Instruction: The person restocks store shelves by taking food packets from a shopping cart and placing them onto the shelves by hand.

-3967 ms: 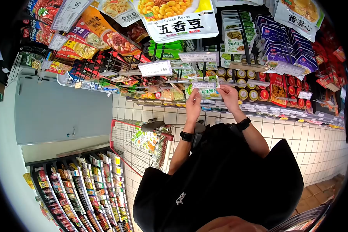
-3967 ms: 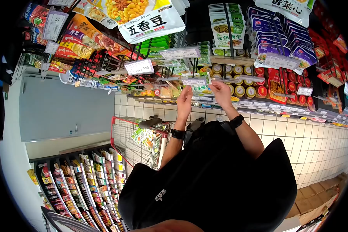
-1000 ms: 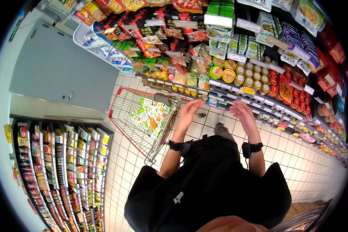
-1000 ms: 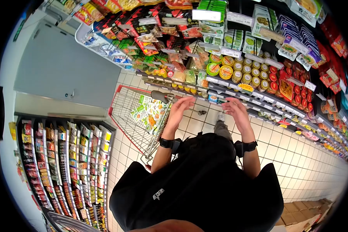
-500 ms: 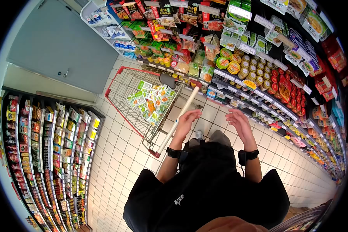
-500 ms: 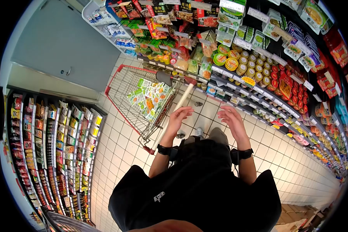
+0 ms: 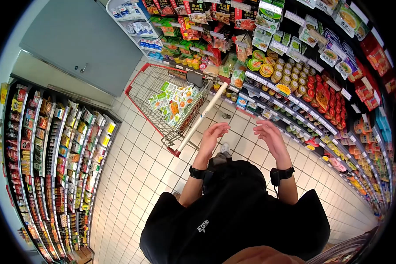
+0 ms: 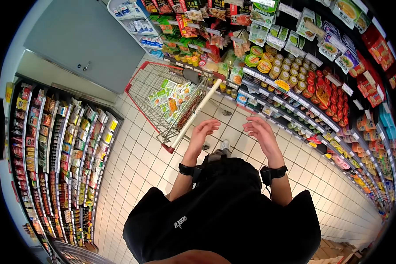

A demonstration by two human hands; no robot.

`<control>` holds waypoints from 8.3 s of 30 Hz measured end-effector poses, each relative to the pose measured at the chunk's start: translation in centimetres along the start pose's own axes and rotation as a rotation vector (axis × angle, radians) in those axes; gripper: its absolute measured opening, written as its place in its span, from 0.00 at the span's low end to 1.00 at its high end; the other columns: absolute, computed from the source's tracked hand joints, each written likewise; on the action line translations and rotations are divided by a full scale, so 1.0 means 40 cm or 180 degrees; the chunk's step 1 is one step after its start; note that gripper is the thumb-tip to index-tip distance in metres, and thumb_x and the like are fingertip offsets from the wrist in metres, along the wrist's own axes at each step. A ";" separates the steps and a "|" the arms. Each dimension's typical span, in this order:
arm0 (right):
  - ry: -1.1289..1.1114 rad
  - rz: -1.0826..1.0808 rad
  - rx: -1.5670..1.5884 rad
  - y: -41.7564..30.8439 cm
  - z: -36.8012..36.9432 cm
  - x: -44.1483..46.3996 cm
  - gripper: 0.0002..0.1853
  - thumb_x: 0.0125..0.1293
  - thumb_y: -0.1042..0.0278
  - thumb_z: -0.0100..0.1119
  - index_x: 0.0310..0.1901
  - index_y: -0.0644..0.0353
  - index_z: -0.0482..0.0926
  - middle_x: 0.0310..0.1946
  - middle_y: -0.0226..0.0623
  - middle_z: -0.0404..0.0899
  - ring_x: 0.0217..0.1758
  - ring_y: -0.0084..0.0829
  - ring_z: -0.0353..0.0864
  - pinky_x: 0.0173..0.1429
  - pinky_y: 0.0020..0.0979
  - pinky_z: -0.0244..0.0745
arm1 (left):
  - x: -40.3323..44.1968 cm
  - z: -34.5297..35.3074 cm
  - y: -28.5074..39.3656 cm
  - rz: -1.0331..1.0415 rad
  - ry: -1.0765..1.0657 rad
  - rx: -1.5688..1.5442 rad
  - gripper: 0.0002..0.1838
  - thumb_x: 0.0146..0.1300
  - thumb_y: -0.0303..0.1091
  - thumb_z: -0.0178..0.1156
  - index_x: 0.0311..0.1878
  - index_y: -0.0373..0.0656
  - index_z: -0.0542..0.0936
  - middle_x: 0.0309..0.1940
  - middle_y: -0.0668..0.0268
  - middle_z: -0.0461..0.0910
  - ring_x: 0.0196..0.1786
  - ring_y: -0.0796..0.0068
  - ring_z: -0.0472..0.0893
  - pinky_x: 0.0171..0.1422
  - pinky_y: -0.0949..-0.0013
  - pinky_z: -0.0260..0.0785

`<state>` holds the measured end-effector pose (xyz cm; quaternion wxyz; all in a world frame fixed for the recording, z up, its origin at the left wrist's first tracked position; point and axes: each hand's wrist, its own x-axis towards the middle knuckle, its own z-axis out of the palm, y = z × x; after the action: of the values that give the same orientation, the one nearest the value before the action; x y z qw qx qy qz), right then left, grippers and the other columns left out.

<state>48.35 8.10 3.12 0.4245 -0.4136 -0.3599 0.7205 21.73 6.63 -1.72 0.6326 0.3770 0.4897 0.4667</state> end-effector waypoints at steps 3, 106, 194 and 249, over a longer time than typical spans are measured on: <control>0.0049 0.0099 0.0151 0.038 -0.012 -0.067 0.14 0.75 0.64 0.48 0.56 0.61 0.75 0.44 0.38 0.82 0.47 0.26 0.80 0.52 0.26 0.72 | -0.072 0.019 -0.004 -0.0011 -0.0095 -0.0013 0.16 0.73 0.38 0.51 0.57 0.41 0.79 0.50 0.64 0.84 0.53 0.75 0.80 0.59 0.72 0.67; 0.1881 0.0684 0.0858 0.545 0.997 0.798 0.13 0.74 0.64 0.47 0.50 0.61 0.77 0.41 0.31 0.83 0.42 0.21 0.80 0.49 0.24 0.74 | 0.471 -1.330 0.324 -0.1003 -0.0937 0.0201 0.16 0.73 0.38 0.51 0.55 0.40 0.79 0.49 0.65 0.84 0.51 0.76 0.80 0.56 0.73 0.67; 0.1853 -0.0063 0.1322 0.584 0.900 0.870 0.17 0.70 0.70 0.58 0.57 0.68 0.74 0.50 0.38 0.82 0.52 0.26 0.82 0.58 0.30 0.76 | 0.689 -1.087 0.180 -0.0978 -0.1499 0.1044 0.11 0.70 0.37 0.62 0.44 0.38 0.83 0.28 0.76 0.79 0.27 0.92 0.71 0.29 0.82 0.58; 0.3894 -0.1504 -0.0015 0.578 1.047 -0.145 0.12 0.74 0.67 0.54 0.40 0.70 0.79 0.30 0.29 0.83 0.31 0.12 0.75 0.35 0.19 0.69 | -0.089 -0.602 0.195 -0.0334 -0.4263 0.1534 0.19 0.69 0.42 0.62 0.48 0.32 0.83 0.35 0.66 0.85 0.36 0.84 0.79 0.41 0.74 0.72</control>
<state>5.07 -12.96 1.38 0.6985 -0.6596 -0.1362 0.2417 -3.69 5.88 0.84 0.7182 0.6880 0.1030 -0.0174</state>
